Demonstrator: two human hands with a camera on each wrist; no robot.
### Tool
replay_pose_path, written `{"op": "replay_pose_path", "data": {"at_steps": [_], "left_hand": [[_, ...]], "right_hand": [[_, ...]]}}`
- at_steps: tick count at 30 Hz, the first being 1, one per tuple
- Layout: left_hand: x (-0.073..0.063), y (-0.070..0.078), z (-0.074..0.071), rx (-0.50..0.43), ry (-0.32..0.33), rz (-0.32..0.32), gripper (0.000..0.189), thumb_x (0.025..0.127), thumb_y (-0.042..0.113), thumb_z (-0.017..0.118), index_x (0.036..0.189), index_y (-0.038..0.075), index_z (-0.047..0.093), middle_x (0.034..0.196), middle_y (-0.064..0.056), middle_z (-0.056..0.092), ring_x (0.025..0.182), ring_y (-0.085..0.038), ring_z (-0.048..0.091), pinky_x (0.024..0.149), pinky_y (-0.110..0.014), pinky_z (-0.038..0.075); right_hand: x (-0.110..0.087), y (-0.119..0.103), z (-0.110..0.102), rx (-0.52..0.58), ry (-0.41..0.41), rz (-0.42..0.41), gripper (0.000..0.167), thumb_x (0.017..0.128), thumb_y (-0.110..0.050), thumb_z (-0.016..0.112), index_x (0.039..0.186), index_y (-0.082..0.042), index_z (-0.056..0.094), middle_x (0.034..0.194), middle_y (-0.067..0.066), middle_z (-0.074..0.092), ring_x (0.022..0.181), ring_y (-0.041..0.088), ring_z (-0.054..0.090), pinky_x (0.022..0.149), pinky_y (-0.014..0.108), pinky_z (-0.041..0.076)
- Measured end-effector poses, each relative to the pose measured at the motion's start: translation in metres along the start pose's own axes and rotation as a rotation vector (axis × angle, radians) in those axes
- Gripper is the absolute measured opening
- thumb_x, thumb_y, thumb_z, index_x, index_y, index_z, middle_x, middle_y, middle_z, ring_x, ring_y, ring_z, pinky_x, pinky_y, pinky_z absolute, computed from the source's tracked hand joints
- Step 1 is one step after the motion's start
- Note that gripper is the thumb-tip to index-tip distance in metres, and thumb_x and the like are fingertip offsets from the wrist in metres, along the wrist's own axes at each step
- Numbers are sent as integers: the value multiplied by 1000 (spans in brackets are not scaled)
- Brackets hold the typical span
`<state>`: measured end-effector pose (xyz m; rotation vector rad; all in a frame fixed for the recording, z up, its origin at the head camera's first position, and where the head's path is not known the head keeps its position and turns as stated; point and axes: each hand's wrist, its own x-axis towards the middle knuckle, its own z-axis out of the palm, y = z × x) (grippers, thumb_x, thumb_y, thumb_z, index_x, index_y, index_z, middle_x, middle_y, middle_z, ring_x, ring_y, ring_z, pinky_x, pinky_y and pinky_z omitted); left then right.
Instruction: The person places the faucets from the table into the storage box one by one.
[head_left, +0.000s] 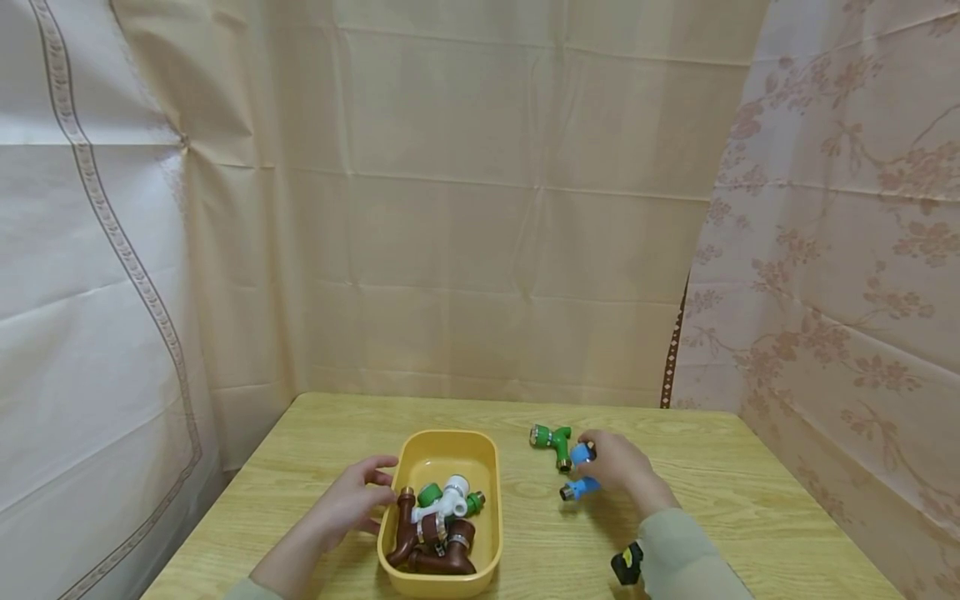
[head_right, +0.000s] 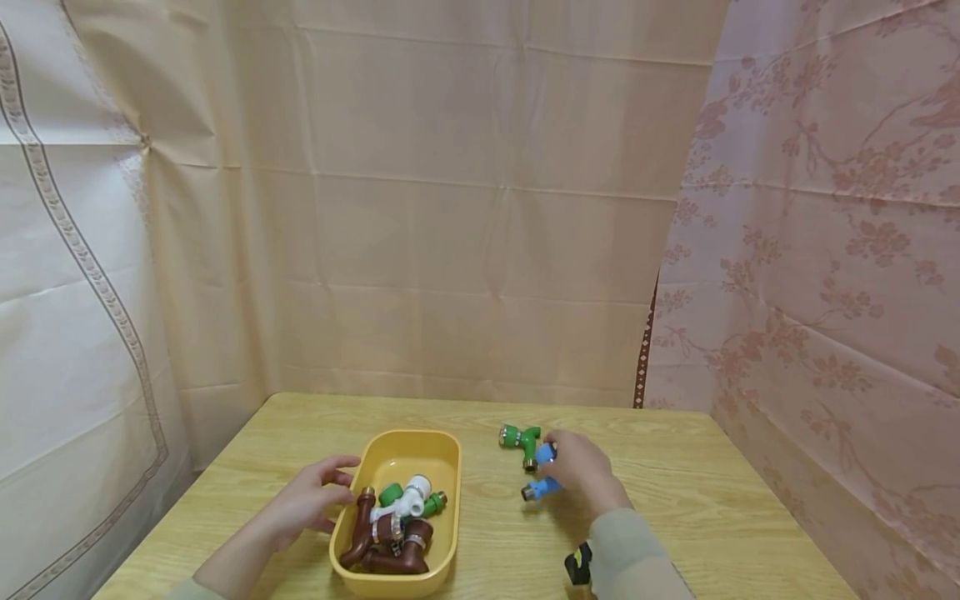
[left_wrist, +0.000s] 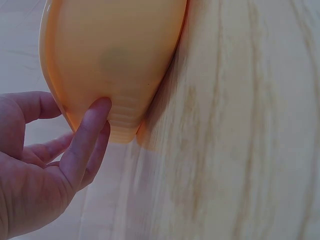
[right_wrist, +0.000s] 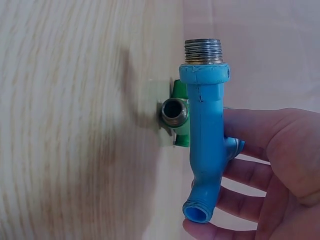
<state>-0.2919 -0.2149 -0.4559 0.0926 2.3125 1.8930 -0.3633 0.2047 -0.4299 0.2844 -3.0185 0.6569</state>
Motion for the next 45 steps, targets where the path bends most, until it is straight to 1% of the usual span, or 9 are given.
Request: {"op": "replay_pose_path", "data": {"at_steps": [8,14,18,22,26,37,45], "left_hand": [[0,0,1,6,13,-10,66,85,0,65,147,-4,43,118,-24,50,91,-31,64,64,-49,63],[0,0,1,8,15,-7,66,85,0,65,147,-4,43,118,-25,50,92,-31,64,64,-49,63],[0,0,1,6,14,-5,66,85,-1,64,147,-4,43,118,-25,49,92,-31,63,64,-49,63],[0,1,1,6,17,-8,66,85,-1,64,147,-4,43,118,-25,50,92,-31,63,64,-49,63],[0,1,1,7,18,-11,65,85,-1,64,147,-4,43,118,-25,50,92,-30,63,64,-49,63],[-1,1,1,0,5,6,65,86,-1,63,148,-5,42,119,-26,50,93,-30,64,64,-49,63],[0,-1,0,5,11,-3,66,86,-1,63,148,-4,42,119,-26,50,92,-30,63,64,-49,63]], "right_hand": [[1,-4,-6,-15,10,-22,48,87,-21,79,130,-4,65,111,11,70,88,21,63,74,45,57],[-3,-9,-13,-25,24,-58,51,88,-20,78,133,-3,63,114,12,70,94,25,66,77,49,58],[-4,-12,-17,-9,20,-65,53,88,-20,78,135,-3,62,112,11,70,92,23,66,75,48,58],[-5,-13,-20,-4,26,-72,51,88,-21,78,134,-4,63,109,9,71,91,22,66,74,46,57],[-5,-14,-22,-5,28,-77,49,88,-21,78,133,-6,64,109,8,71,93,24,66,75,47,57],[-5,-19,-19,26,25,-106,48,88,-18,78,132,-5,64,108,7,70,91,21,65,74,44,58],[-3,-20,-14,11,38,-139,49,88,-20,80,132,-7,65,106,4,70,90,17,65,76,43,58]]}}
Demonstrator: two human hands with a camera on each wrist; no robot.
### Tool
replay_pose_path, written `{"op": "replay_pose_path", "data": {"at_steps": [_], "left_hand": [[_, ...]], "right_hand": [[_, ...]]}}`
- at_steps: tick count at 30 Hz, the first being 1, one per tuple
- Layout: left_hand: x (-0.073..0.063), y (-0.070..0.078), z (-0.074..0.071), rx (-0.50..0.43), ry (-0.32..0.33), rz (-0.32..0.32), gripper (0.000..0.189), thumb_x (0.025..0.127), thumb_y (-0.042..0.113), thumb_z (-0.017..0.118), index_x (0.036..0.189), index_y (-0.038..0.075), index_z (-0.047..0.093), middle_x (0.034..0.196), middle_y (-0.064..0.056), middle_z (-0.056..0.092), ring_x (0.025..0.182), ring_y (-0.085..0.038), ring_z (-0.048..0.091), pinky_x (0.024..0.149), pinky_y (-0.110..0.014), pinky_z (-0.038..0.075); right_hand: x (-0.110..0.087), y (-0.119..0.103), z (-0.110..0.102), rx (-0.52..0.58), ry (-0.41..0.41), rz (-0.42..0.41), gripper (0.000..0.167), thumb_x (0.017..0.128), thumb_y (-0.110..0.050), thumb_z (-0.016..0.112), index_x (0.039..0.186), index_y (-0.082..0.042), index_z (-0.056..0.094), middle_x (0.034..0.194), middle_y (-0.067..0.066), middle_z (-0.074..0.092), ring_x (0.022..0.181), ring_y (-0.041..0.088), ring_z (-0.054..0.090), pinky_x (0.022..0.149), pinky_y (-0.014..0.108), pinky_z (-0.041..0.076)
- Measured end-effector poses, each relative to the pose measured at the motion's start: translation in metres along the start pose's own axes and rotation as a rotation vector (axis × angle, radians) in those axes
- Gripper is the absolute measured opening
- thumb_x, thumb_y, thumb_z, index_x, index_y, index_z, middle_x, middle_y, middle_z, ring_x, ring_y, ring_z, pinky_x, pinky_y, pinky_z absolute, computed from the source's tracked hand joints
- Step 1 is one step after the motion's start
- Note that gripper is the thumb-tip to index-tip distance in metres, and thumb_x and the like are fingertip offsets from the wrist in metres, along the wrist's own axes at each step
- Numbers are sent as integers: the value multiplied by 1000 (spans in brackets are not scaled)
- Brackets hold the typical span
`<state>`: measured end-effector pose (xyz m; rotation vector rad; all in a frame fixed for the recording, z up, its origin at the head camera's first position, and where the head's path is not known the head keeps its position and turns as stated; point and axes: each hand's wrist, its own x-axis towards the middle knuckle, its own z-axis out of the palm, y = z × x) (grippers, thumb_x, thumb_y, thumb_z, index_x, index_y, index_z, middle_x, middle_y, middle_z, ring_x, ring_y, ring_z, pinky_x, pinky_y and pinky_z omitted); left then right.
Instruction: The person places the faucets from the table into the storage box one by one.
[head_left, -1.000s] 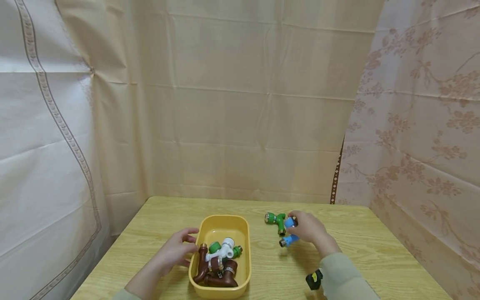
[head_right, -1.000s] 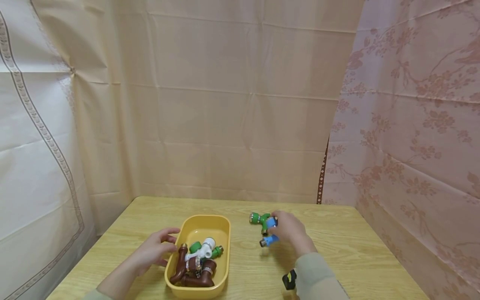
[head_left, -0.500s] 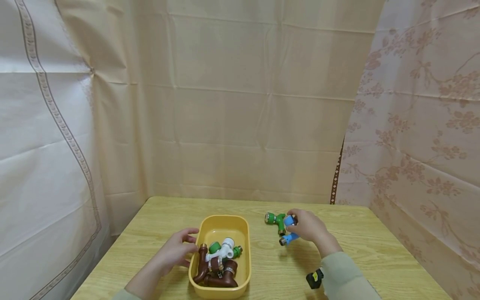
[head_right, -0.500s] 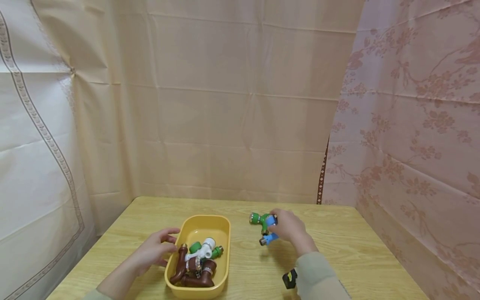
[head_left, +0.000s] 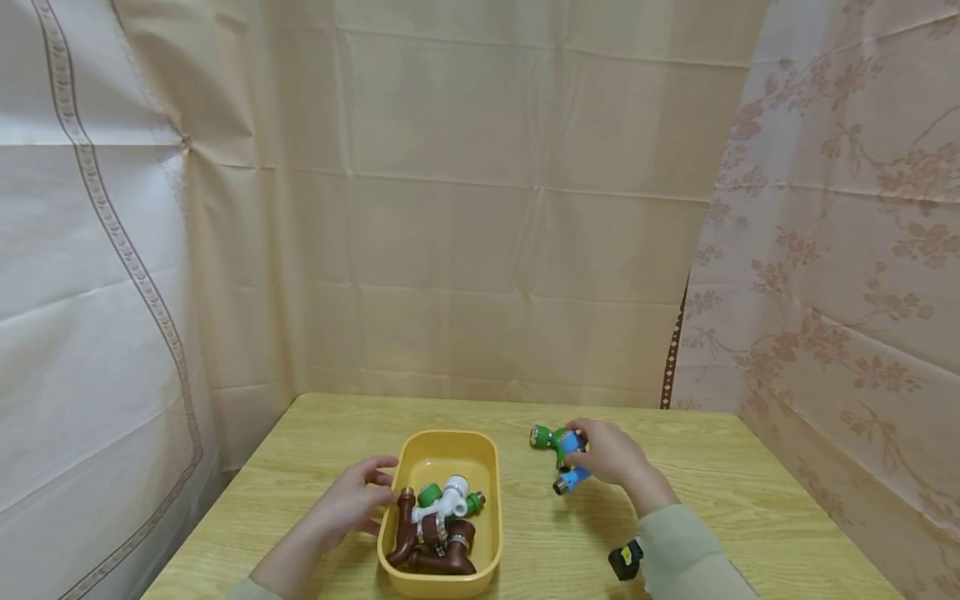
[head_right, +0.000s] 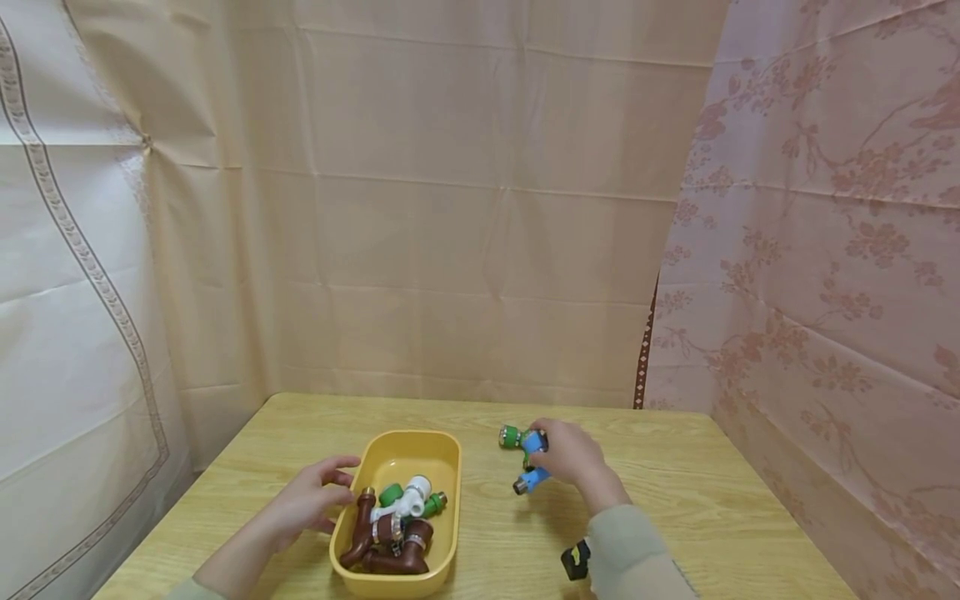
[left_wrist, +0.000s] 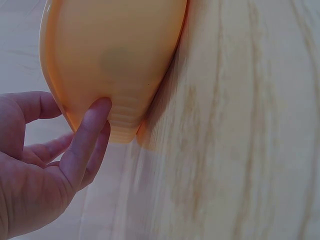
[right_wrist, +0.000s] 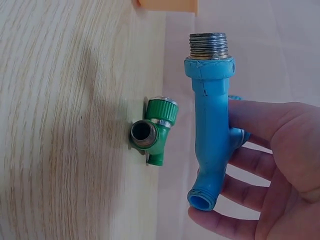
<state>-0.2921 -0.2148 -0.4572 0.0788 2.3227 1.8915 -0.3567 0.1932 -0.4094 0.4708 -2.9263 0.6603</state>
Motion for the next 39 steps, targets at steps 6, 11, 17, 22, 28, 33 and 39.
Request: {"op": "replay_pose_path", "data": {"at_steps": [6,11,17,22,28,33,39], "left_hand": [[0,1,0,1,4,1,67,84,-1,64,148,-4,42,118,-26,50,92,-31,64,65,-49,63],[-1,3,0,-2,1,4,66,85,-1,64,147,-4,43,117,-25,51,92,-30,64,64,-49,63],[-1,2,0,-3,-5,9,66,85,-1,64,148,-5,42,117,-24,51,92,-30,64,63,-49,63],[-1,1,-1,-1,-6,10,66,86,-1,64,148,-5,42,117,-24,51,92,-30,64,63,-49,63],[-1,1,-1,-6,-9,9,66,86,-1,64,148,-5,42,118,-25,51,92,-30,64,64,-49,63],[-2,1,-1,-10,-13,12,66,86,0,64,148,-5,41,118,-25,50,92,-30,64,64,-49,63],[-2,1,-1,-10,-12,11,67,85,-1,64,148,-5,41,118,-26,50,92,-30,64,64,-49,63]], "right_hand": [[3,-5,3,21,4,-24,46,89,-17,78,132,-11,65,104,2,69,83,12,60,73,38,56],[5,-9,3,43,9,-47,46,90,-18,78,134,-13,64,107,1,69,84,10,60,75,38,56],[7,-15,5,49,21,-89,47,90,-19,79,134,-13,64,110,2,69,91,13,64,80,41,58],[9,-20,8,63,35,-116,47,90,-19,79,134,-14,64,113,3,70,96,17,65,84,44,58],[10,-27,12,80,35,-149,48,90,-19,79,135,-15,64,109,-1,70,92,14,64,80,41,58],[10,-33,13,96,23,-184,49,91,-19,78,137,-15,62,112,0,70,95,16,66,80,40,59],[11,-38,14,112,13,-215,48,92,-20,77,138,-14,61,116,0,69,97,16,67,80,38,60]]}}
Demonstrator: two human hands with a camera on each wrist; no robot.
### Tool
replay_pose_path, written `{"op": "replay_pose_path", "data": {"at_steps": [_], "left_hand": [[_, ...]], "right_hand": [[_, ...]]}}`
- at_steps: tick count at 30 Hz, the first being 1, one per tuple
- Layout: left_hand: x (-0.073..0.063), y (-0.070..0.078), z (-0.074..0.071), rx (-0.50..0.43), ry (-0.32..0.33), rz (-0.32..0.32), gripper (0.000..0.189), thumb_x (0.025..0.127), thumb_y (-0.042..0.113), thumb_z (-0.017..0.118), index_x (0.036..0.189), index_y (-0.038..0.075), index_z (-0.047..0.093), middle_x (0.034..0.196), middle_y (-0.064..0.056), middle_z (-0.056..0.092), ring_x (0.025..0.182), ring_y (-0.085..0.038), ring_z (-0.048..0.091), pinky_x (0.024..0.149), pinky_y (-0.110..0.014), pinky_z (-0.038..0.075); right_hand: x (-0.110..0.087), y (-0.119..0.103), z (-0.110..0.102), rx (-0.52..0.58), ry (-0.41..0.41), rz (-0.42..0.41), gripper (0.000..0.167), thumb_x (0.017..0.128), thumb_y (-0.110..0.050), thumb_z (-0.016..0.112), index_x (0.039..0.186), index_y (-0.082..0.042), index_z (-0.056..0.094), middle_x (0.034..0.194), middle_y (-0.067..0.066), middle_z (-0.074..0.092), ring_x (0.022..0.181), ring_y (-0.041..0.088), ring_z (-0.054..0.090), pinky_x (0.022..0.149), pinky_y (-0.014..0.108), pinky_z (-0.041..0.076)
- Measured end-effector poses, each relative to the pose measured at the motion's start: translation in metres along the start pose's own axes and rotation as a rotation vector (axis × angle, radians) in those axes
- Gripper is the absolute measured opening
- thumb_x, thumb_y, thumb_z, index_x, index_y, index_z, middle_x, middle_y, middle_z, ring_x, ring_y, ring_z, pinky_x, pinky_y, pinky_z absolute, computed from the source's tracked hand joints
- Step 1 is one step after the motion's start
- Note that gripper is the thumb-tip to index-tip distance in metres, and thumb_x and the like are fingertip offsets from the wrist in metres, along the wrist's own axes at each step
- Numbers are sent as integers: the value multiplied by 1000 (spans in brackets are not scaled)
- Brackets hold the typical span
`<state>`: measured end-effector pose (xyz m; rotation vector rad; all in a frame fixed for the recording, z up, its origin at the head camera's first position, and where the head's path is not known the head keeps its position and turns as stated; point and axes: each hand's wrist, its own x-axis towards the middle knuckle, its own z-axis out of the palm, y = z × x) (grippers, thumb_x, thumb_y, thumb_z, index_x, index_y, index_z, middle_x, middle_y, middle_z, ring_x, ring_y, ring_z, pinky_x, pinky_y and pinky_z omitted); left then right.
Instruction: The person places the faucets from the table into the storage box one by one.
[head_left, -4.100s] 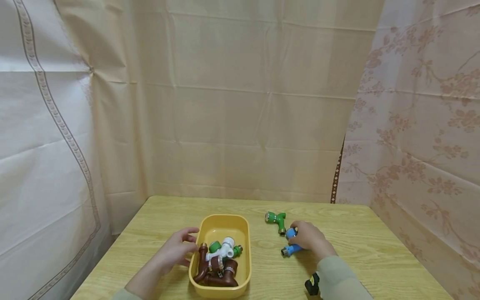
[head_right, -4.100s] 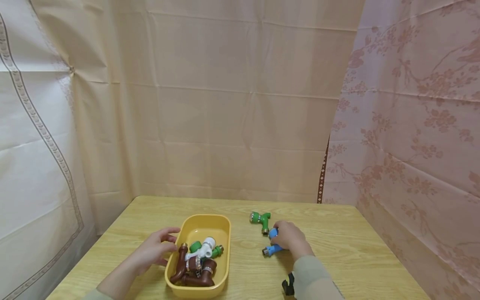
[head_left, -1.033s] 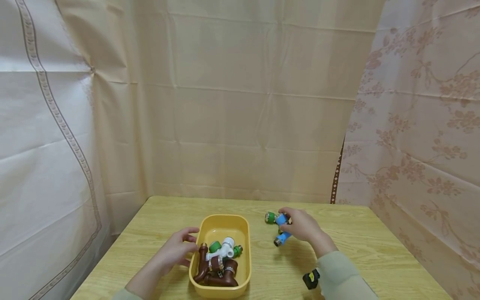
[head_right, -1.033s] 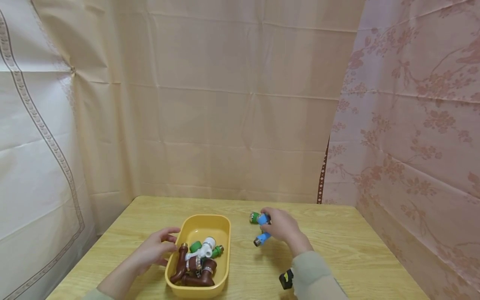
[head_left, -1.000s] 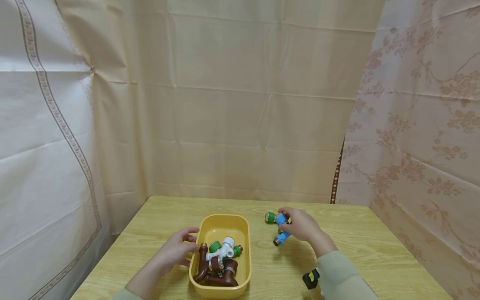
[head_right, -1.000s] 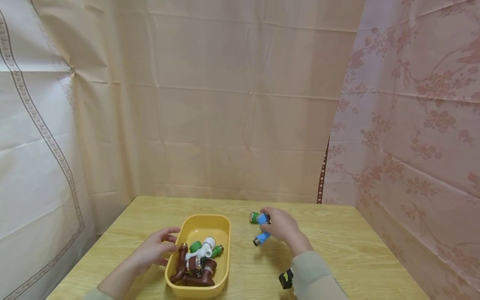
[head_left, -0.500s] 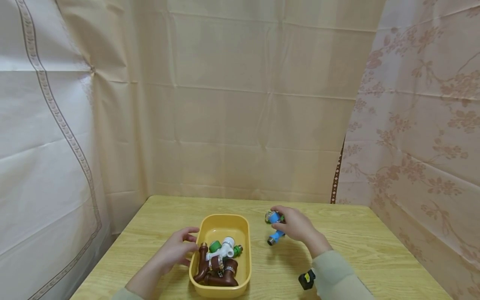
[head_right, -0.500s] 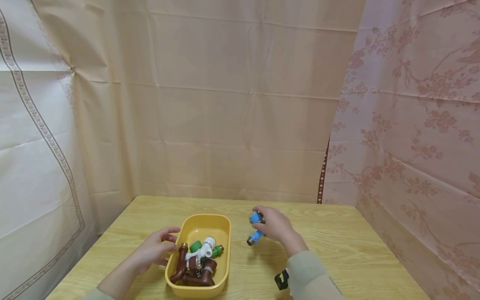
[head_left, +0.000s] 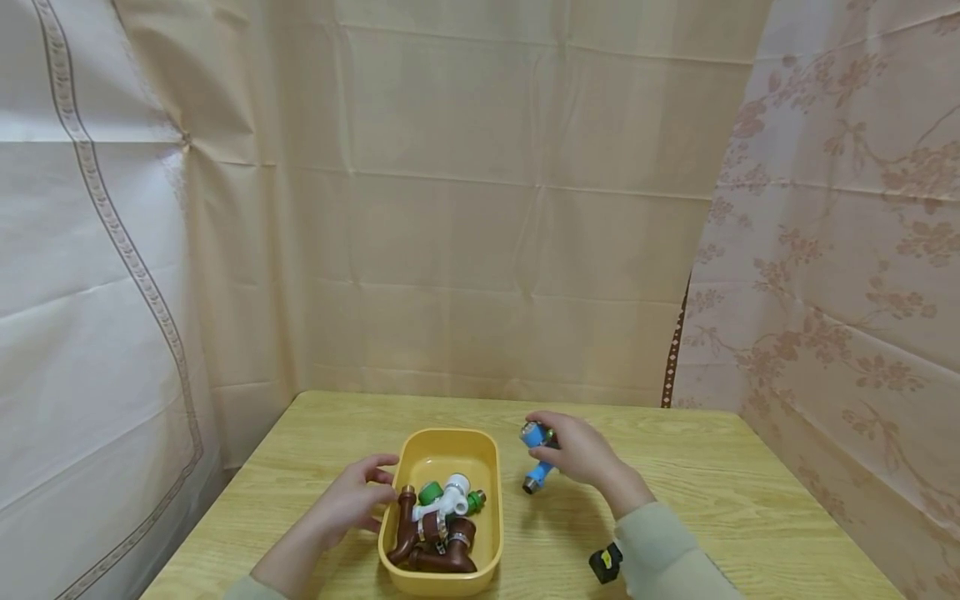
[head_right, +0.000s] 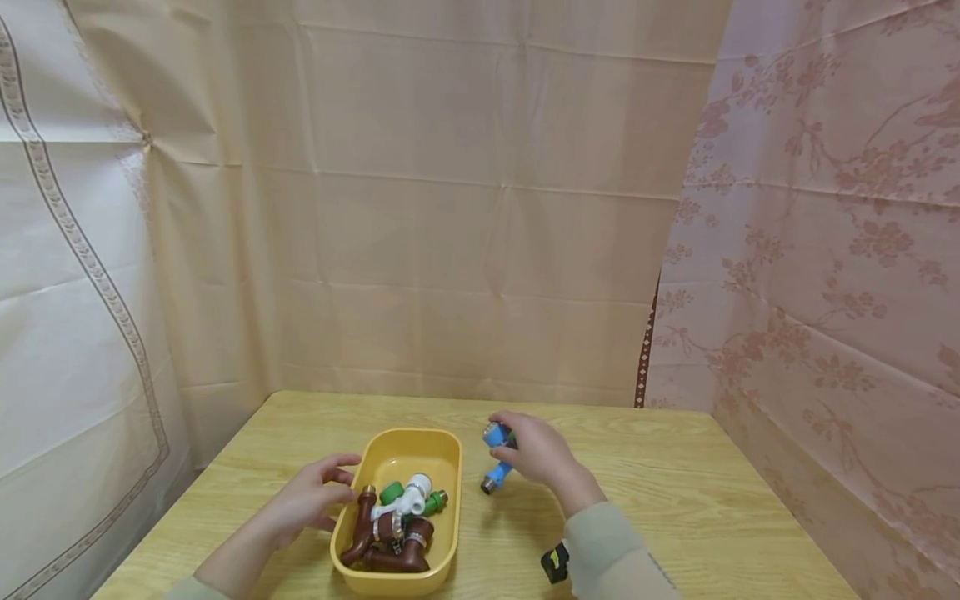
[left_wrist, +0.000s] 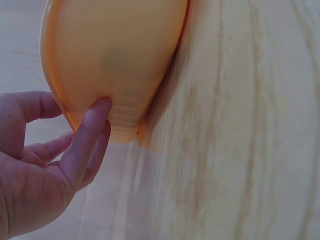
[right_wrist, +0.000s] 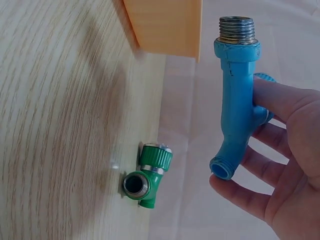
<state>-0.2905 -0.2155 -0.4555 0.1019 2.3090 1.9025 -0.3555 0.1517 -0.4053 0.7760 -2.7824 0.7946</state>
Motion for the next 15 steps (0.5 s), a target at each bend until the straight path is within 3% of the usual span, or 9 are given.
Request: {"op": "replay_pose_path", "data": {"at_steps": [15], "left_hand": [[0,1,0,6,1,-8,67,85,-1,64,148,-4,43,118,-25,51,92,-30,64,65,-49,63]], "right_hand": [[3,-15,6,-20,15,-138,47,93,-22,76,137,-13,62,113,-3,68,92,11,65,80,32,59]]}}
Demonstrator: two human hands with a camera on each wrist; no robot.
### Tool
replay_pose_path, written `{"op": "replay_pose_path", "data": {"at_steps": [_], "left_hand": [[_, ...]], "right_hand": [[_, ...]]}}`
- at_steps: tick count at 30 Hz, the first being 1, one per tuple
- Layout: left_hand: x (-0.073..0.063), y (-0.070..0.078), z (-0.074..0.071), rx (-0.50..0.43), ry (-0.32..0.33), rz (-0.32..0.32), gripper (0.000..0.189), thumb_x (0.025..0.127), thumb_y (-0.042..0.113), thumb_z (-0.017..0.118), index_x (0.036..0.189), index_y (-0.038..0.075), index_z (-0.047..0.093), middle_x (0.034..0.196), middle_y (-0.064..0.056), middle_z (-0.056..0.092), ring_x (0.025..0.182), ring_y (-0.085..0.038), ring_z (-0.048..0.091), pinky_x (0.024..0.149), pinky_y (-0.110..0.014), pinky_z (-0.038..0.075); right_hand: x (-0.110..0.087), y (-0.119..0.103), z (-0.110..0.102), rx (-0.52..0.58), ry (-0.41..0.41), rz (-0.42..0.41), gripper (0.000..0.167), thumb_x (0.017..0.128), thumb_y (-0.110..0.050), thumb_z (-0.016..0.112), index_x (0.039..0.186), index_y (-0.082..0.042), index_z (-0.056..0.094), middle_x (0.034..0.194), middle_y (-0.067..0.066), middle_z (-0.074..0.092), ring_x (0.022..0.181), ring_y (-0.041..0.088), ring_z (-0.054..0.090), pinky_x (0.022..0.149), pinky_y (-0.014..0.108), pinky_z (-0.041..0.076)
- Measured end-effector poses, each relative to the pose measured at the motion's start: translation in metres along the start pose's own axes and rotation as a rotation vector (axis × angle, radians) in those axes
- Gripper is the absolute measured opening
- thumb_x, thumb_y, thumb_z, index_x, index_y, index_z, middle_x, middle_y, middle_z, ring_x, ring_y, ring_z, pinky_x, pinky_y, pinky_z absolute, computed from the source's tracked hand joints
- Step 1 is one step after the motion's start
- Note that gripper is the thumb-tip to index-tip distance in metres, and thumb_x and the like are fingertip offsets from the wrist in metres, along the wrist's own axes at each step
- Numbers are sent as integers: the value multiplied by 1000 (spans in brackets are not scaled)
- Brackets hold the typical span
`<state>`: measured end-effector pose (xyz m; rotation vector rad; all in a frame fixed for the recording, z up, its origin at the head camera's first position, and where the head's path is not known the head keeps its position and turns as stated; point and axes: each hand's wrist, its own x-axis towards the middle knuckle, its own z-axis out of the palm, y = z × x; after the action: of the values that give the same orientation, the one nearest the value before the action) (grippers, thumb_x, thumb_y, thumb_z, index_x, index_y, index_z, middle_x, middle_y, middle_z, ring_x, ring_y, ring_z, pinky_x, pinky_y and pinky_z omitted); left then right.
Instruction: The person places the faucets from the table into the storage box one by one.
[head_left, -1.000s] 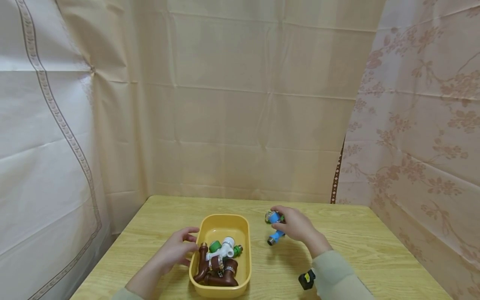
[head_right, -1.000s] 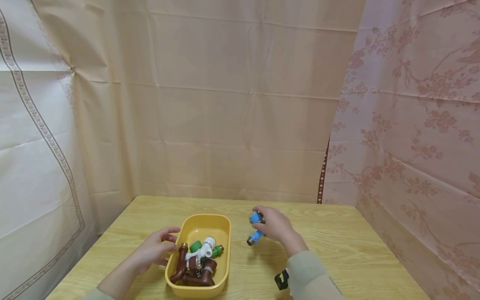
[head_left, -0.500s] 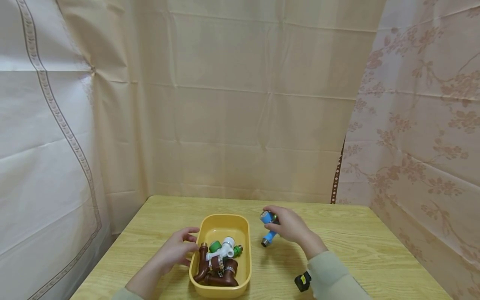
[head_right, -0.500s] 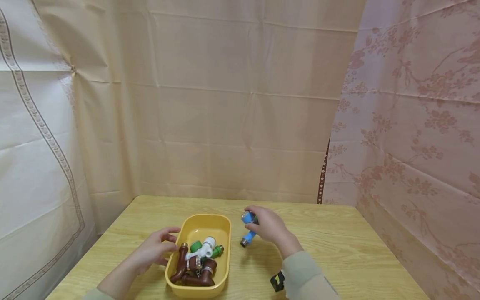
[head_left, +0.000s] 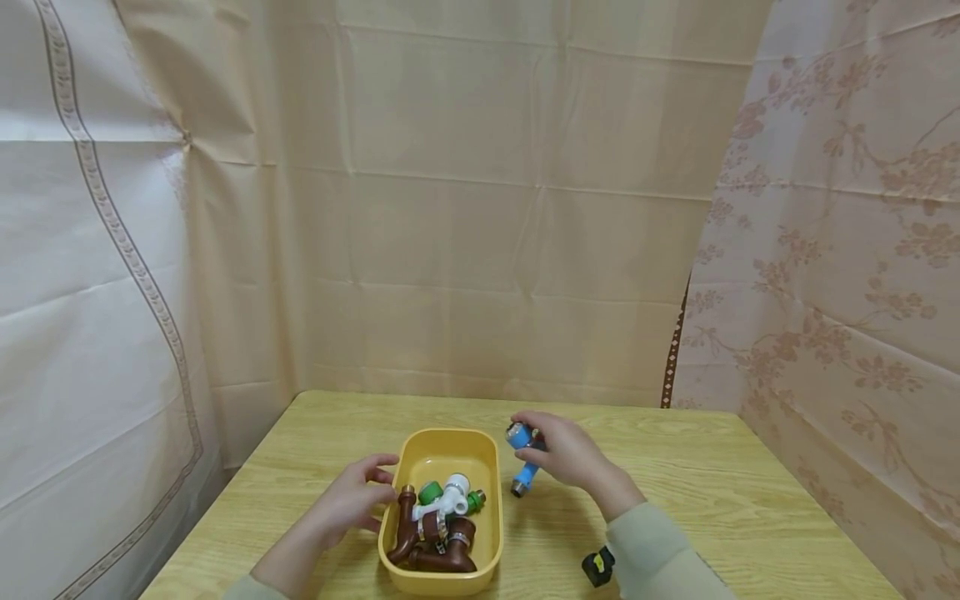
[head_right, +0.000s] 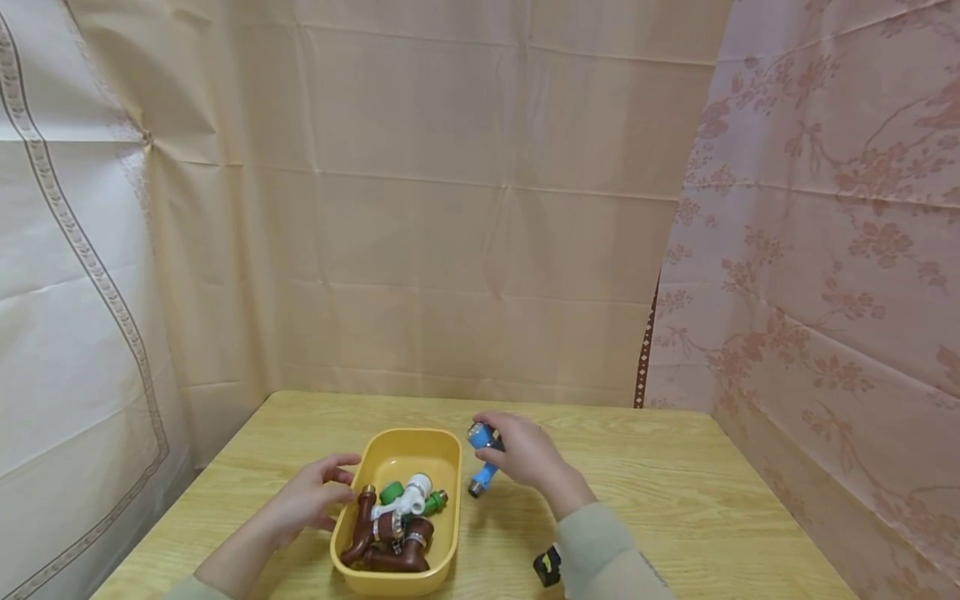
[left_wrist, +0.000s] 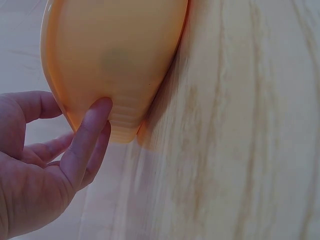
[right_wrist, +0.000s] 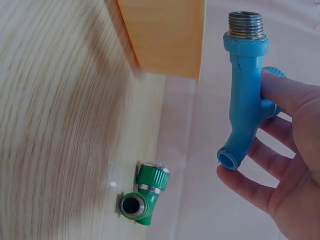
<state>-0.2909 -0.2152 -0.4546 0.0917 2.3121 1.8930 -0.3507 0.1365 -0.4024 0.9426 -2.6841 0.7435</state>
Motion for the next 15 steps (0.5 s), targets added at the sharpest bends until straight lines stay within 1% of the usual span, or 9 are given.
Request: {"op": "replay_pose_path", "data": {"at_steps": [7,15], "left_hand": [[1,-1,0,-4,-1,2,67,85,-1,64,148,-4,42,118,-25,50,92,-30,65,65,-49,63],[1,-2,0,-6,-1,8,67,85,-2,63,148,-5,41,119,-26,49,92,-31,64,65,-50,63]], "right_hand": [[2,-7,3,13,0,-22,48,94,-23,75,139,-15,61,119,-2,68,95,11,65,82,32,59],[5,-15,9,42,-30,-59,49,96,-24,73,141,-14,59,125,0,66,102,14,65,86,34,59]]}}
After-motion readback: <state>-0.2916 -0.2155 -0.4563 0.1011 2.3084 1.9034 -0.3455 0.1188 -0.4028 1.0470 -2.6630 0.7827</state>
